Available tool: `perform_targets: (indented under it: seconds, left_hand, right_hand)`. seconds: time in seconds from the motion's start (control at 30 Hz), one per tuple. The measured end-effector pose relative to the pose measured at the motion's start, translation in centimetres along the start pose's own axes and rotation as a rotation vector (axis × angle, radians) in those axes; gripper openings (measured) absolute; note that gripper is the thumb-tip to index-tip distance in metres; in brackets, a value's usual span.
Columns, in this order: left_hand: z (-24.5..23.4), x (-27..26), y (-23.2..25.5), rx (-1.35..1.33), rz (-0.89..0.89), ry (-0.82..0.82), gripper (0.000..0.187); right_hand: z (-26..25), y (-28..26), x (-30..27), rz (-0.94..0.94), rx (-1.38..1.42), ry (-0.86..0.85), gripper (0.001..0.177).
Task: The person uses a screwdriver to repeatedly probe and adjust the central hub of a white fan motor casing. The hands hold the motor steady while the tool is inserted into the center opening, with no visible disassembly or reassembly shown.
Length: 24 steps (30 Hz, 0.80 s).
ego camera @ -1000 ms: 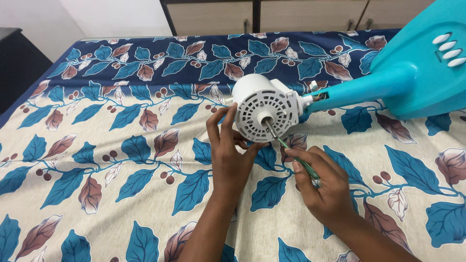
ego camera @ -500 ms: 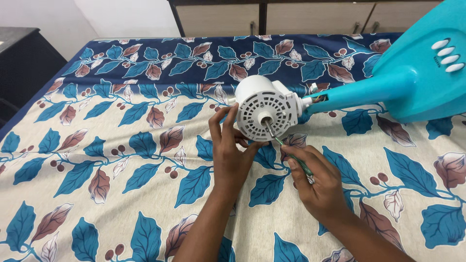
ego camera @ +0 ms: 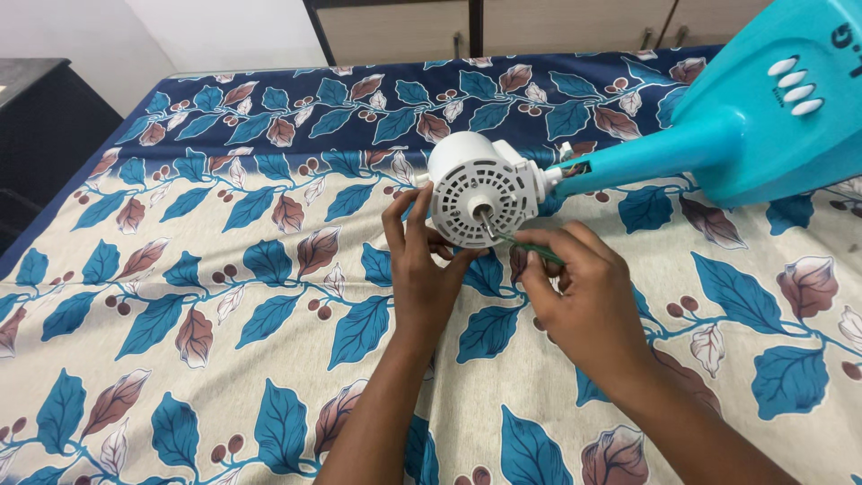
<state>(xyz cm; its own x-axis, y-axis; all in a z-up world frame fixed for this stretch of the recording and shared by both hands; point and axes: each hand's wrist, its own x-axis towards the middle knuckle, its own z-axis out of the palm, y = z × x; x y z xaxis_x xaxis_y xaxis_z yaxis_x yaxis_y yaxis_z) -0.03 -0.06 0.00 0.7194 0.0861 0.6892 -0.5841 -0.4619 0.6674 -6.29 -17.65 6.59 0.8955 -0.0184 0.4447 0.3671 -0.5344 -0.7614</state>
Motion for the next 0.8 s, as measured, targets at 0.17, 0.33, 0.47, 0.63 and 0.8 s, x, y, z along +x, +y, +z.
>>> perform_targets:
  seconds: [0.17,0.33,0.47,0.63,0.8]
  left_hand:
    - [0.0,0.1,0.0,0.013,0.019,0.000,0.094]
    - [0.0,0.0,0.1,0.029,0.006,-0.006,0.095]
    - [0.0,0.1,0.2,0.010,0.005,-0.004,0.094]
    - [0.0,0.0,0.0,0.016,-0.012,-0.018,0.097]
    - [0.0,0.0,0.0,0.028,-0.011,-0.010,0.095]
  right_hand:
    - [0.2,-0.7,0.2,-0.255,-0.166,0.039,0.018]
    - [0.8,-0.8,-0.2,-0.362,-0.404,0.094,0.021]
    - [1.0,-1.3,-0.3,-0.383,-0.416,0.095,0.021]
    - [0.7,-1.5,-0.3,-0.411,-0.409,0.057,0.024]
    - [0.6,-1.6,-0.2,-0.419,-0.397,0.016,0.023]
